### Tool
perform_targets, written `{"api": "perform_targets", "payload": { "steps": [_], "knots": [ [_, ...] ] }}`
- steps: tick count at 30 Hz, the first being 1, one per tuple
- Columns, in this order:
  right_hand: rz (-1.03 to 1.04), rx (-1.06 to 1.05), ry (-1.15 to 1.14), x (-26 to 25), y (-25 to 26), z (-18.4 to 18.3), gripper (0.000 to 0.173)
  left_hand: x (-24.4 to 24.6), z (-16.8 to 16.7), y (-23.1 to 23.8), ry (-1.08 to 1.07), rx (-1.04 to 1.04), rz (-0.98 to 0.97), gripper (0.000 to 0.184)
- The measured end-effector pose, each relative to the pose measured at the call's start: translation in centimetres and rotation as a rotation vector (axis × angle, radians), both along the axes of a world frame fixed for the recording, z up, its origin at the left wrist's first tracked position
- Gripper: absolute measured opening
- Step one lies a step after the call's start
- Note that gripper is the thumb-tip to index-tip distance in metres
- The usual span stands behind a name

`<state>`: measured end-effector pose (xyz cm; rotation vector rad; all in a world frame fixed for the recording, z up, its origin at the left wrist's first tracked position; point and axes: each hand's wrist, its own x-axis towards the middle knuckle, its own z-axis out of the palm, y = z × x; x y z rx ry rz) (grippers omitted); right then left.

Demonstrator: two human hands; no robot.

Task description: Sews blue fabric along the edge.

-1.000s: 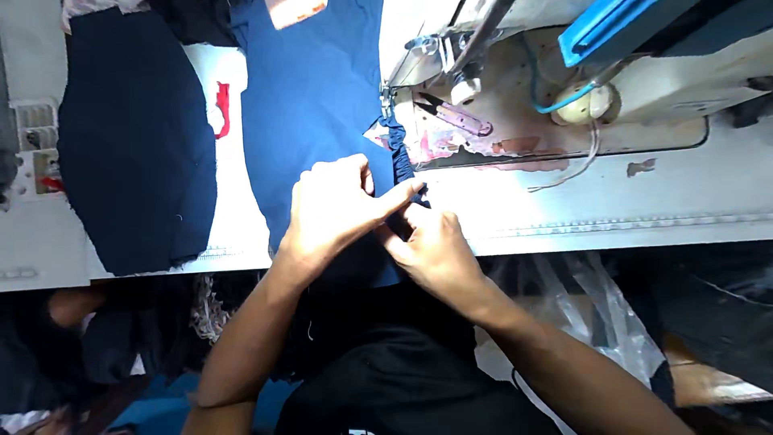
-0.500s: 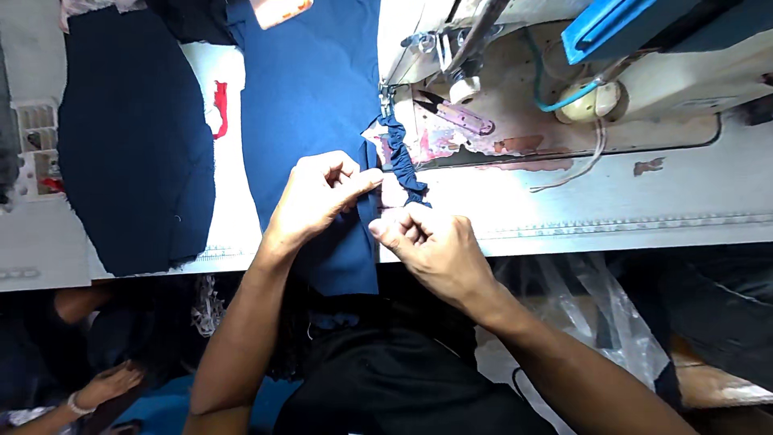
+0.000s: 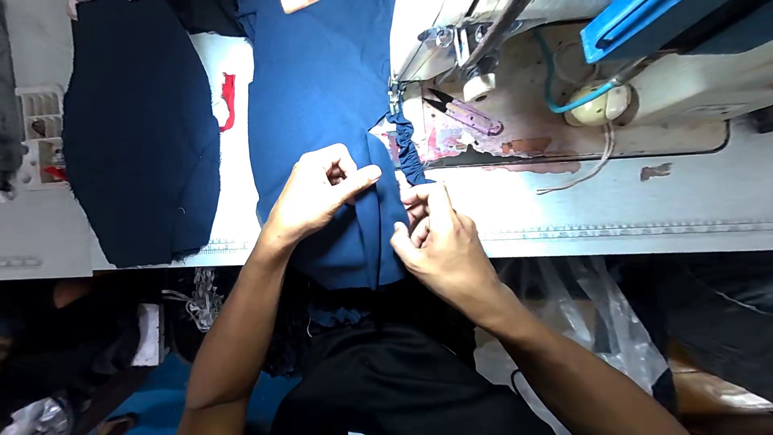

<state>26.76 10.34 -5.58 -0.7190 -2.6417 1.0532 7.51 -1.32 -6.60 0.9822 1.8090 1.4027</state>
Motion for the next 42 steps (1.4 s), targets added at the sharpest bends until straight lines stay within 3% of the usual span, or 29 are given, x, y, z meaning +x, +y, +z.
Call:
{"api": "perform_targets", "payload": {
  "steps": [3,5,7,9,11,15,18,20,24,25,29,37,42],
  "knots": [
    [0.005,0.059,0.008,0.3,0.2,0.1,0.040,0.4,0.8,-0.5,0.160,-0.050,0.053,0.024],
    [0.002,0.162,0.037,0.3,0.5,0.3,0.038,1.3,1.9,-0.8,0.535,-0.181,0.101,0.016],
    [-0.036,0.274,0.070,-0.2,1.2,0.7,0.038,2.1,2.3,-0.8,0.841,-0.260,0.054,0.028],
    [-0.055,0.304,0.045,-1.4,2.5,1.0,0.052,1.9,1.0,-0.4,0.963,-0.184,-0.039,0.038],
    [-0.026,0.290,-0.023,-2.7,3.8,0.7,0.066,1.7,-0.7,-0.1,0.962,-0.124,-0.132,0.035],
    [-0.007,0.209,-0.080,-5.0,5.7,0.7,0.035,1.2,-1.8,0.7,0.932,-0.098,-0.154,0.036],
    [-0.042,0.160,-0.123,-6.1,7.1,1.4,0.029,0.5,-2.2,1.2,0.971,-0.079,-0.167,0.038],
    [-0.049,0.138,-0.164,-6.9,7.8,2.0,0.032,-0.1,-2.3,1.8,0.982,-0.075,-0.187,0.040],
    [-0.046,0.078,-0.265,-7.6,8.6,2.4,0.059,-1.5,-2.6,2.7,0.995,-0.055,-0.239,0.044],
    [-0.048,0.094,-0.250,-7.8,8.9,1.9,0.058,-1.8,-2.7,2.9,0.999,-0.052,-0.250,0.044],
    [-0.047,0.091,-0.185,-8.2,9.2,0.8,0.032,-2.5,-2.7,3.3,1.009,-0.043,-0.270,0.046],
    [-0.039,0.056,-0.182,-8.5,8.9,0.9,0.040,-1.9,-2.1,3.8,1.014,-0.231,-0.201,0.058],
    [0.050,0.110,-0.136,-8.4,9.0,0.7,0.027,-1.1,-2.0,3.6,1.016,-0.334,-0.123,0.062]
  ]
}}
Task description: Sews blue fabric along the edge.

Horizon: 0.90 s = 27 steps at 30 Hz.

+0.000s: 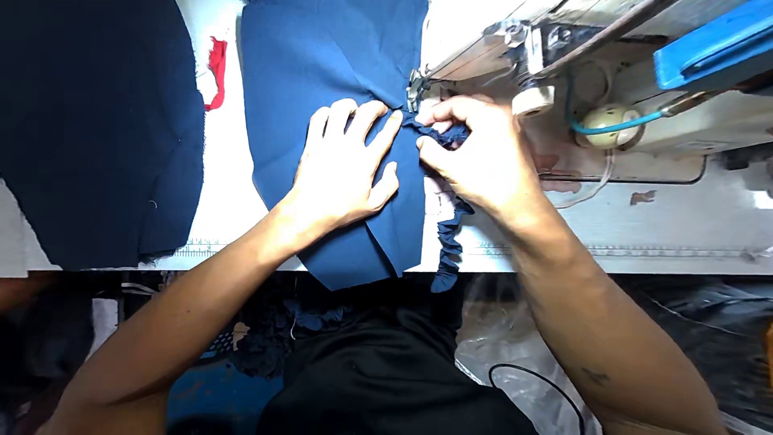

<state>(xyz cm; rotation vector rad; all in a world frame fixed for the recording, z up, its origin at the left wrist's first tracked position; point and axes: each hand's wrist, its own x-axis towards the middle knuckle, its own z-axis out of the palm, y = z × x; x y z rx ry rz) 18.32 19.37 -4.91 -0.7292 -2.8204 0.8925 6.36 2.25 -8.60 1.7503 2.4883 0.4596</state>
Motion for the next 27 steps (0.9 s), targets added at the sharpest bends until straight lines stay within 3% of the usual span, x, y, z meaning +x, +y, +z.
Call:
{"api": "perform_targets", "payload": {
  "steps": [7,13,16,21,27],
  "knots": [
    [0.021,0.067,0.036,0.0,-0.1,0.0,0.028,-0.2,-0.1,0.2,0.005,0.010,0.042,0.062],
    [0.225,0.193,-0.006,0.6,-0.5,0.5,0.033,-0.4,-0.1,0.0,-0.032,0.077,0.027,0.056],
    [0.228,0.185,-0.060,1.4,-1.3,1.3,0.039,-0.6,-0.1,-0.1,-0.045,0.098,0.004,0.051],
    [0.042,-0.038,-0.009,1.7,-0.3,0.6,0.040,-0.9,0.7,0.5,-0.091,0.048,0.042,0.047],
    [-0.157,-0.532,0.063,0.7,0.7,0.2,0.028,-0.8,1.0,2.9,0.038,0.140,0.063,0.041]
  ]
}}
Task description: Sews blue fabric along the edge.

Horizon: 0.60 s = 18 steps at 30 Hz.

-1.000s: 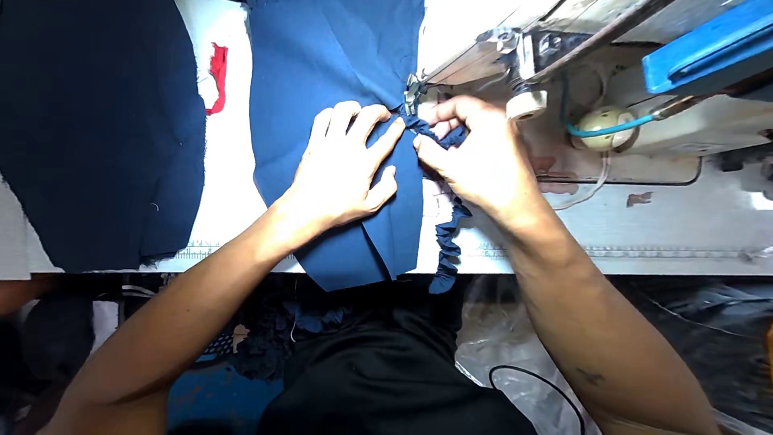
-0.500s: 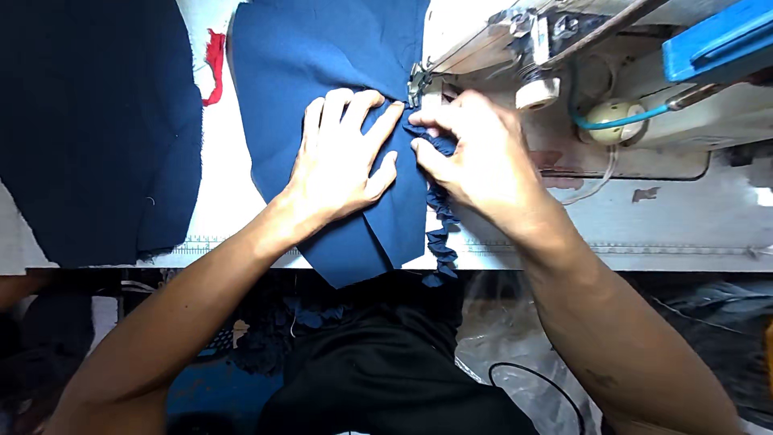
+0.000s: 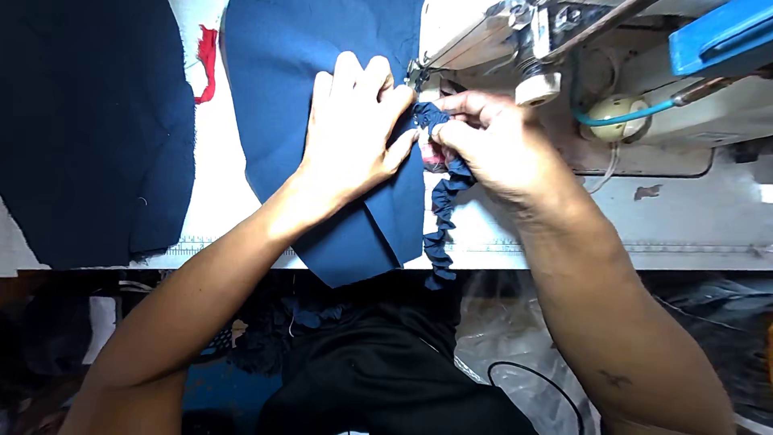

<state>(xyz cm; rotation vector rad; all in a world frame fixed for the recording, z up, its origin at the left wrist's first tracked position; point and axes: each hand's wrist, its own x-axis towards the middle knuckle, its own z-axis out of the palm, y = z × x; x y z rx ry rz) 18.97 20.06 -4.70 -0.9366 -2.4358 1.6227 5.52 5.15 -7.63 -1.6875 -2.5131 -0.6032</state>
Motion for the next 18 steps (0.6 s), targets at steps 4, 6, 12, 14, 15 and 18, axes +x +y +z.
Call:
{"api": "perform_targets", "payload": {
  "steps": [4,6,12,14,15,18],
  "knots": [
    [0.086,0.172,-0.008,0.3,-0.2,0.0,0.032,-0.8,-0.4,0.6,0.026,0.087,-0.033,0.026],
    [0.163,0.370,-0.021,0.6,-0.7,0.3,0.035,-1.3,-0.2,0.5,0.047,0.091,-0.069,0.026],
    [0.433,0.763,-0.074,2.8,-3.4,1.3,0.048,-2.9,0.1,-0.1,0.071,0.071,-0.226,0.031],
    [0.475,0.775,-0.108,2.9,-3.6,1.5,0.050,-3.0,0.3,-0.4,0.006,0.109,-0.266,0.031],
    [0.479,0.779,-0.103,2.9,-3.6,1.5,0.049,-3.0,0.3,-0.5,-0.022,0.115,-0.280,0.032],
    [0.430,0.755,-0.060,3.1,-3.6,1.5,0.046,-2.6,-0.5,-1.0,-0.053,0.066,-0.271,0.034]
  ]
}}
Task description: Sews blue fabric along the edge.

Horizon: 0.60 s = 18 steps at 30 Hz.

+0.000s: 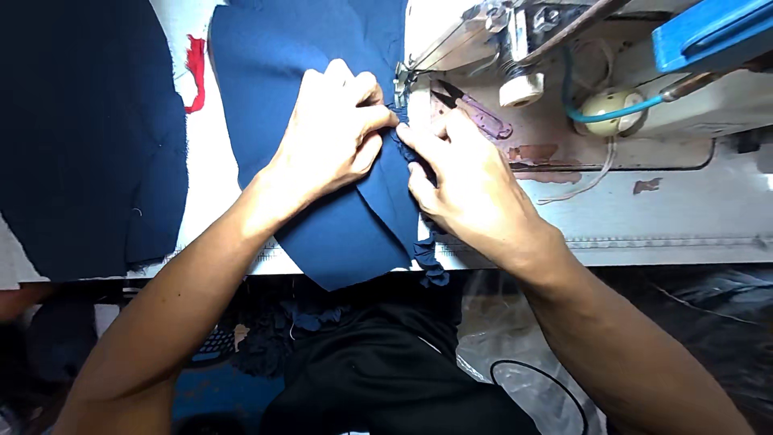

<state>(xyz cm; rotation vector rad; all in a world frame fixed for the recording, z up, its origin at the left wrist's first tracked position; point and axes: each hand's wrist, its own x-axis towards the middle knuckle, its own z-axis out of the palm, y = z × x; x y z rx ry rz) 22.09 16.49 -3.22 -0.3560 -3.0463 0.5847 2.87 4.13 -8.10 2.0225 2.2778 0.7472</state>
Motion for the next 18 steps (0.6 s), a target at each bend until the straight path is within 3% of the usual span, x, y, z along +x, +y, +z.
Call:
{"api": "perform_targets", "payload": {
  "steps": [7,14,18],
  "knots": [
    [-0.104,-0.106,0.096,0.7,0.2,0.1,0.031,0.5,-0.8,-0.3,-0.052,-0.005,0.010,0.035],
    [-0.061,-0.027,0.050,0.7,-1.2,-0.6,0.038,-0.1,-0.8,-0.3,-0.080,0.020,-0.067,0.034],
    [-0.069,-0.035,0.059,1.2,-1.3,-0.4,0.042,0.2,-0.3,0.0,-0.112,-0.013,-0.004,0.034]
  ]
}}
